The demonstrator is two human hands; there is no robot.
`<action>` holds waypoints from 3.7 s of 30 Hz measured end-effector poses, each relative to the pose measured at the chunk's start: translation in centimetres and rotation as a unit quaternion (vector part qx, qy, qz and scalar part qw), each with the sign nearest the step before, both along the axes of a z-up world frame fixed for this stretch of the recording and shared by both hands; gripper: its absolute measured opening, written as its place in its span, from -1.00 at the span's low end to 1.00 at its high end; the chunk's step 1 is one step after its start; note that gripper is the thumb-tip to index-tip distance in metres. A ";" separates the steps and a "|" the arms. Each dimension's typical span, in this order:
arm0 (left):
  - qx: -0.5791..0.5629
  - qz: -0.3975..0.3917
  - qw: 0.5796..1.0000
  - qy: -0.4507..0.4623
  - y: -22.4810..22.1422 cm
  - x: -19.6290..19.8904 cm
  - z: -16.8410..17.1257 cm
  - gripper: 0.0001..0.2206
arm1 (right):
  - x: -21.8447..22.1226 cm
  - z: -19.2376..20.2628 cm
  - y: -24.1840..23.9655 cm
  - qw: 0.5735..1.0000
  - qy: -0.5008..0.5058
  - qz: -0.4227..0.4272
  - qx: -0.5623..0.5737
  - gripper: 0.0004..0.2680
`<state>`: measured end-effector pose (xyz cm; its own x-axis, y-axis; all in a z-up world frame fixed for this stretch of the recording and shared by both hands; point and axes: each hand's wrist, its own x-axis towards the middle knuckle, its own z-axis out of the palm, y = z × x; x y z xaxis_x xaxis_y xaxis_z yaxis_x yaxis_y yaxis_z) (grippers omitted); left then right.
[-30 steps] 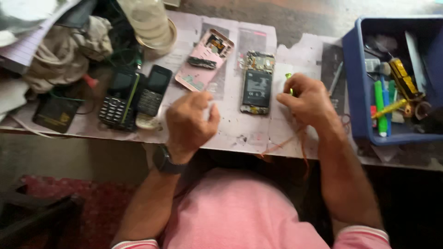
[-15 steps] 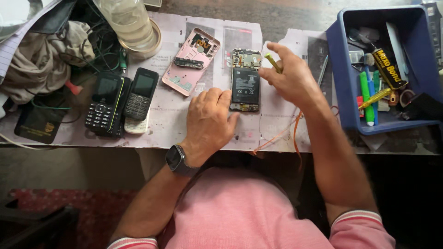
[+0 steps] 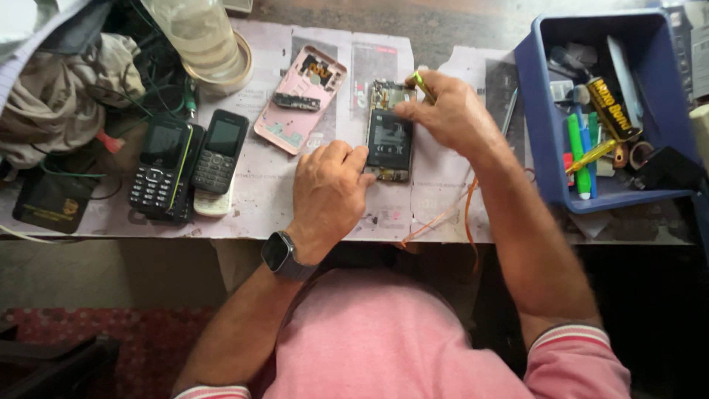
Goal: The person uses a green screwdriver to work on the internal components of a disassembled smartphone. They then attach the screen to the phone body and test the display by pressing the power button. The person continues to adjust internal components with the screwdriver.
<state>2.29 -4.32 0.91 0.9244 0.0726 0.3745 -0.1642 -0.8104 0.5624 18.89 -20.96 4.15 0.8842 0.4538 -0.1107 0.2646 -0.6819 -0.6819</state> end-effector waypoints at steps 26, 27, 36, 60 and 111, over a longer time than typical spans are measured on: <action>-0.506 -0.089 0.851 0.110 -0.6 5.0 1.1 -0.62 | 2.6 0.6 -6.2 0.847 0.322 -0.009 0.422 -0.73; -0.577 -0.114 0.792 0.163 -0.9 6.0 0.5 -0.60 | 2.3 0.8 -6.6 0.842 0.330 -0.012 0.427 -0.72; -0.795 -0.238 0.462 0.313 -3.6 9.1 -1.8 -0.38 | 1.7 0.2 -6.0 0.838 0.348 -0.015 0.421 -0.69; -0.804 -0.160 0.475 0.320 -1.7 10.3 -2.4 -0.24 | 1.8 -2.4 -7.4 0.906 0.086 -0.038 0.413 -0.77; -0.672 -0.258 0.621 0.310 -2.6 8.9 -2.9 -0.14 | 0.3 -2.6 -8.1 0.814 0.099 0.042 0.572 -0.84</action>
